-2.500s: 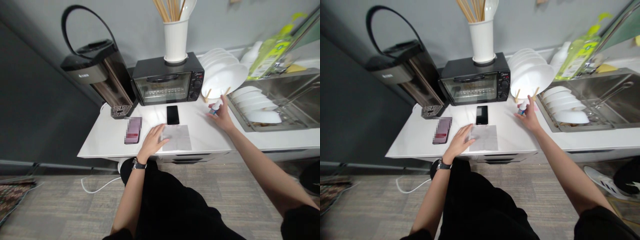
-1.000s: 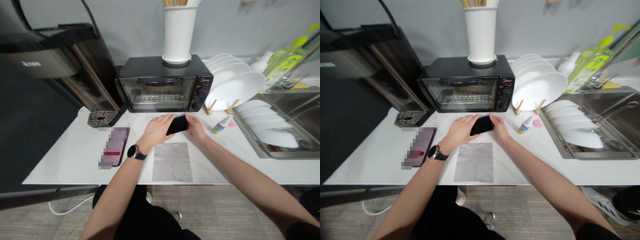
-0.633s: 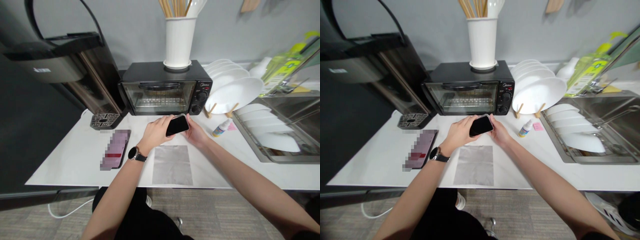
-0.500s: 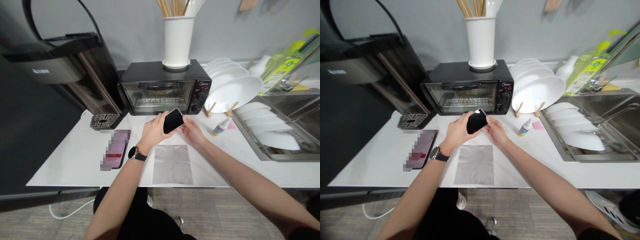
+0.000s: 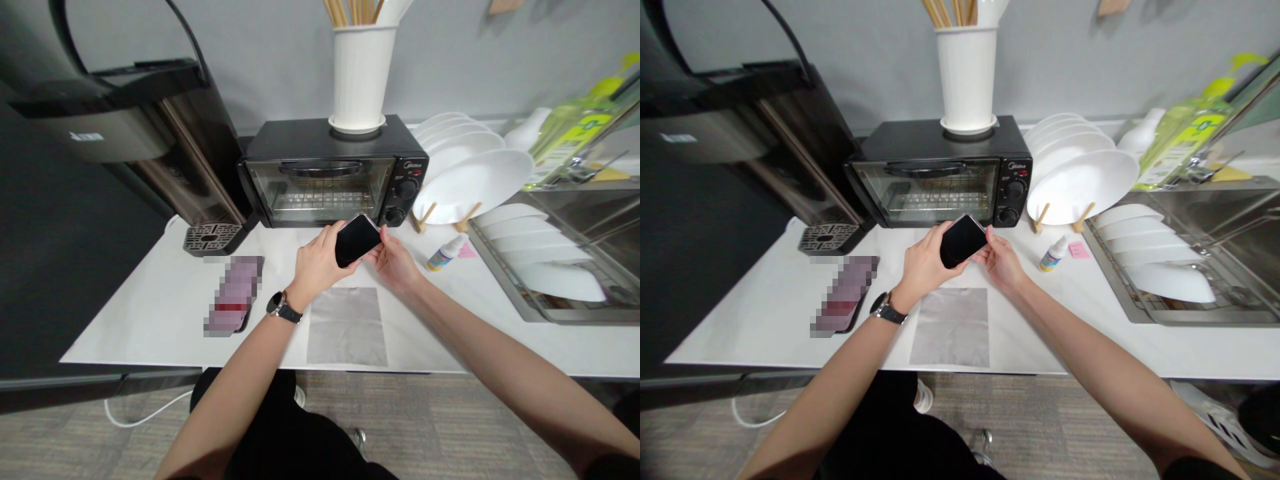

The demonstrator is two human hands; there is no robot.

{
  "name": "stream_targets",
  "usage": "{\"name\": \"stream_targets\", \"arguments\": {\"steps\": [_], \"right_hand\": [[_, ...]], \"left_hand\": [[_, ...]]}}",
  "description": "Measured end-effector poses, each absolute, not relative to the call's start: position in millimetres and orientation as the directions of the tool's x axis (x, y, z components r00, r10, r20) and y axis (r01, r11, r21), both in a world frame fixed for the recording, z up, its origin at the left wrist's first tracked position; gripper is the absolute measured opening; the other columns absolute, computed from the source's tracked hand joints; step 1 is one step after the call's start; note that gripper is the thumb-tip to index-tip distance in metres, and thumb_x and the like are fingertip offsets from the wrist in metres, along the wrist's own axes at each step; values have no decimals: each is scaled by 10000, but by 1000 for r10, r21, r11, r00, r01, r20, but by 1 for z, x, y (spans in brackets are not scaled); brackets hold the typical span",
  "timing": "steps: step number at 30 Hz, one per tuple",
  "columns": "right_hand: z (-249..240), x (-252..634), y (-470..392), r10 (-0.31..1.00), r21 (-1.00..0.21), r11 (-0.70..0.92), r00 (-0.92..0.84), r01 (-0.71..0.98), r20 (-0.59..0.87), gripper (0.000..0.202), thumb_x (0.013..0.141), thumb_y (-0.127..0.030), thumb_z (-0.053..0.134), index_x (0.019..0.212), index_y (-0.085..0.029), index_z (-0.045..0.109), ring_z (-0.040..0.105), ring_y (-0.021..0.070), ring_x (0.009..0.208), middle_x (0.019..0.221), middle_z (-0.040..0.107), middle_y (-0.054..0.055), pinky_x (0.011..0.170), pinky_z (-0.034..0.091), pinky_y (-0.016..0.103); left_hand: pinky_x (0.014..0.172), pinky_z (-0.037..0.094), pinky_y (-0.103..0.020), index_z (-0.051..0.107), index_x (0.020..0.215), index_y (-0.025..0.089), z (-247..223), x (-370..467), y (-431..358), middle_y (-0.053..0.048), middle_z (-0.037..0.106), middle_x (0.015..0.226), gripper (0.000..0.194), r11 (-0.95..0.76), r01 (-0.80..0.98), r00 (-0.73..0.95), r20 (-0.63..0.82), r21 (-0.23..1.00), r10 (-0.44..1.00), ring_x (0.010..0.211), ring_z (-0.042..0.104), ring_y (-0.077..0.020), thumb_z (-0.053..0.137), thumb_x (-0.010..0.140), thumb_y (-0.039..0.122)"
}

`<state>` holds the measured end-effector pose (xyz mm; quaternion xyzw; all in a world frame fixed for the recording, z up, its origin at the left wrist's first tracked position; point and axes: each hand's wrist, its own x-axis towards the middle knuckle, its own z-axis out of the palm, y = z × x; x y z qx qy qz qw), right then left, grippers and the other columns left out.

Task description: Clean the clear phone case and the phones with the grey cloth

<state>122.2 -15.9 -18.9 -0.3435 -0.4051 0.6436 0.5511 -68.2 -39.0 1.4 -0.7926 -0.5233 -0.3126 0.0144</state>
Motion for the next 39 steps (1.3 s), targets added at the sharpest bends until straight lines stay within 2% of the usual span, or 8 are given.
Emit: {"name": "stream_targets", "arguments": {"steps": [10,18,20,23,25,27,33,39], "right_hand": [[-11,123,-19,951,-793,-278,-272,-543,-147,376,920,-634,762,911,-259,769,758,165,697,808,816,0,657,652,282],[-15,114,-16,996,-915,53,-49,-400,79,588,711,-787,861,653,-250,629,664,133,565,616,692,-26,570,600,257],[-18,112,-16,995,-926,101,20,-364,101,582,712,-806,846,725,-245,693,727,155,654,710,758,6,589,595,259],[-21,113,-17,987,-935,146,117,-323,114,577,782,-801,792,903,-238,764,791,194,808,876,822,58,641,593,275],[-22,115,-17,971,-941,192,191,-279,142,579,830,-804,742,889,-228,744,777,188,756,817,802,62,619,564,277],[-22,117,-19,951,-942,240,252,-233,179,569,865,-799,706,827,-232,699,705,155,611,688,731,27,553,507,270],[-16,119,-24,897,-917,334,373,-217,238,554,864,-796,697,742,-264,599,433,95,418,522,477,-65,384,257,264],[-15,120,-20,882,-904,359,401,-231,248,592,810,-835,714,733,-261,592,396,85,421,530,473,-68,391,258,258]], "left_hand": [[1015,613,-393,407,1553,264,8,-71,-40,-90,636,1520,908,-518,730,296,477,445,827,1362,666,-301,862,807,512],[1179,535,-457,367,1598,260,1,-71,-35,-128,609,1522,851,-615,619,272,602,487,751,1418,610,-303,787,886,461],[1214,506,-485,280,1660,246,-3,-73,-31,-159,550,1586,904,-600,634,226,625,488,747,1487,549,-320,751,927,486],[1159,548,-525,-49,1739,289,-6,-82,-24,-179,465,1653,1006,-507,679,95,621,531,778,1502,533,-328,634,1026,484],[1088,591,-515,-183,1722,344,-3,-91,-19,-166,462,1636,1041,-450,711,36,611,540,790,1453,570,-323,606,1052,454],[1076,594,-489,-122,1736,375,3,-100,-16,-145,484,1581,1051,-433,736,22,620,521,784,1418,581,-313,655,1031,427],[1156,540,-404,468,1633,264,3,-103,-14,-79,587,1359,843,-520,717,285,485,464,827,1288,641,-242,829,887,418],[1132,562,-412,541,1566,249,-21,-99,-7,-86,623,1436,762,-564,679,447,345,470,826,1310,667,-258,825,884,431]]}}
